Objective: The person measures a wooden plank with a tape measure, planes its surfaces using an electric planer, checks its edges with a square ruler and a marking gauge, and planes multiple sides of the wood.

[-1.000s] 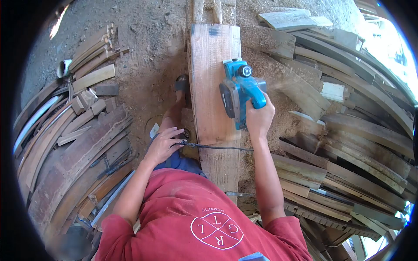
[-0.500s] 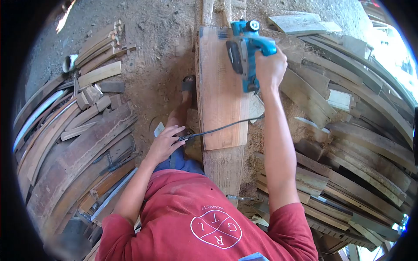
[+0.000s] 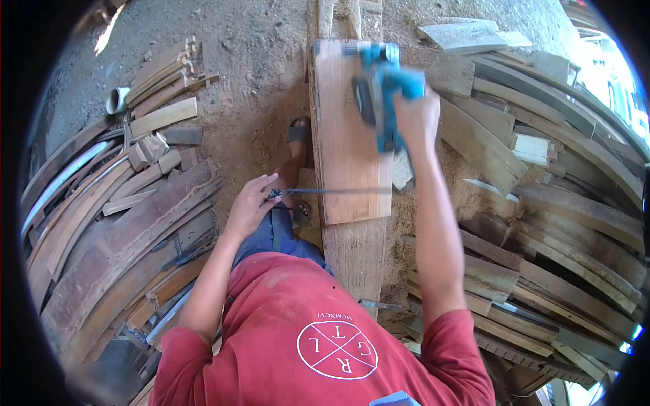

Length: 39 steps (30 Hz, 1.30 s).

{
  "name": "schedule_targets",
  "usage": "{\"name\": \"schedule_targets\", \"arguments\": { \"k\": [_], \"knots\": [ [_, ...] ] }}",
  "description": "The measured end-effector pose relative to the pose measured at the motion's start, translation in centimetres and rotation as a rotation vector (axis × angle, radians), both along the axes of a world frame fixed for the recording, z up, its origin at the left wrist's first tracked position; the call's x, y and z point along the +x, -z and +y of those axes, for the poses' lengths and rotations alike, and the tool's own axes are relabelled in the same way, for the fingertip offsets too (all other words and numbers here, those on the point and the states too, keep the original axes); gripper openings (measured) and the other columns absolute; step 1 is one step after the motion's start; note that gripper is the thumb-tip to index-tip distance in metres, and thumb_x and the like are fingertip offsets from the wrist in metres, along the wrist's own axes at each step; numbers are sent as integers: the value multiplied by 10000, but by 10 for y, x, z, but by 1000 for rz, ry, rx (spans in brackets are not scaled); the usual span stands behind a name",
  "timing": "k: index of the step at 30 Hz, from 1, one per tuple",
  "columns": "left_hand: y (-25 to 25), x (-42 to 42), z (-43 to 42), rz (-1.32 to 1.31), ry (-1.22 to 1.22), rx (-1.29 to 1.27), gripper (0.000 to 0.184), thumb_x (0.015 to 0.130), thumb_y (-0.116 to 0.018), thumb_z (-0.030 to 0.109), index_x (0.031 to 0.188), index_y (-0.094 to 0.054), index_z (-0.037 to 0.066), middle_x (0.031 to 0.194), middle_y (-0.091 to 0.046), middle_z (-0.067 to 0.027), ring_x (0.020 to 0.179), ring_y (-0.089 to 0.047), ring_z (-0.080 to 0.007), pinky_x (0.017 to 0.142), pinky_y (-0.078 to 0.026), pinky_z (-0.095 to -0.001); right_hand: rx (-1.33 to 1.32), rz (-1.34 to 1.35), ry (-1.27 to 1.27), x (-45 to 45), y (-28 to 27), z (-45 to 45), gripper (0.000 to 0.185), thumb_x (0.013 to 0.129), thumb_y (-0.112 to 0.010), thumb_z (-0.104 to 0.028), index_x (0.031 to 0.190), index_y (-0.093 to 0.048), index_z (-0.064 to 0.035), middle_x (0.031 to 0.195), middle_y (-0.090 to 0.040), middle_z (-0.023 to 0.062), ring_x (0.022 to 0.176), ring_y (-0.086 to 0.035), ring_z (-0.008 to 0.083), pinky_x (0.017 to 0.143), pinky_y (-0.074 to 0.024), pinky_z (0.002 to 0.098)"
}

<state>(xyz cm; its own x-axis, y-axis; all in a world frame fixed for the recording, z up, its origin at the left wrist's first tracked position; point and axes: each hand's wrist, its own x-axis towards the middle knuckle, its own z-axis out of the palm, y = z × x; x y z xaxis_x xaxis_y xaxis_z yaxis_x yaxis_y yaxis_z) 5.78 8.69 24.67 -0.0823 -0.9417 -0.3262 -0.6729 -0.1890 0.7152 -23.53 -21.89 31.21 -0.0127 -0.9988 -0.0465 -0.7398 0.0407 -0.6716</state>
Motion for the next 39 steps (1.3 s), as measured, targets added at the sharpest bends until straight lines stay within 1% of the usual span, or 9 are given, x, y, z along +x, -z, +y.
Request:
{"name": "schedule_targets", "arguments": {
  "k": [1,2,5,10,14,18,23,30,39],
  "knots": [
    [-1,-2,4,5,-2,-1,263,971,-774,248,1146,-826,58,1559,-618,-88,1451,-535,-366,1217,-427,-456,-39,16,-24,-18,0,47,224,850,-774,-131,1030,-768,3,830,-757,216,742,-752,313,711,-570,449],
    [-2,-3,10,6,60,-31,255,924,-791,216,1141,-836,91,1549,-624,-84,1445,-541,-355,1209,-443,-455,58,53,7,-34,-5,97,353,874,-748,-118,1212,-736,-16,1025,-766,264,980,-759,430,860,-588,477],
    [-5,-13,26,1,231,-95,292,853,-811,171,1143,-849,163,1533,-635,-75,1445,-543,-337,1197,-465,-469,137,-84,98,-76,-25,252,575,874,-724,-42,1445,-670,-75,1059,-793,224,939,-793,345,871,-608,445],
    [-19,-42,40,107,423,-85,326,831,-811,147,1151,-850,189,1507,-652,-62,1463,-528,-329,1176,-486,-491,305,-30,247,-88,-36,346,600,849,-738,-43,1444,-680,-93,1018,-786,246,897,-806,348,809,-613,452],
    [-25,-35,39,35,388,-105,316,844,-800,148,1153,-848,183,1508,-651,-71,1465,-525,-335,1178,-485,-475,181,37,185,-67,-28,295,576,847,-750,-77,1419,-694,-103,1021,-772,276,925,-783,416,804,-607,478],
    [-18,-24,40,49,284,-80,286,873,-792,156,1153,-845,178,1510,-648,-79,1468,-521,-342,1187,-475,-473,135,67,156,-36,-29,228,492,844,-738,-38,1336,-733,-32,1010,-781,247,943,-791,377,850,-586,432],
    [-18,-18,43,53,229,-20,374,855,-784,100,1214,-834,193,1547,-618,-100,1492,-496,-361,1246,-412,-487,55,96,166,-6,-24,155,385,838,-741,-120,1212,-768,-33,1002,-774,262,978,-756,450,886,-578,492],
    [-10,-9,41,62,139,-26,201,924,-788,213,1093,-842,118,1518,-643,-88,1458,-534,-358,1234,-403,-519,46,150,144,29,-20,63,328,856,-746,-211,1150,-783,-69,1060,-770,266,1033,-732,480,916,-581,557],
    [-4,2,34,82,68,92,300,1003,-725,313,1080,-832,43,1568,-601,-101,1486,-501,-355,1289,-326,-531,24,144,176,70,-18,-44,338,824,-791,-255,1108,-800,-72,1072,-780,279,1079,-742,477,965,-589,547]
  ]
}}
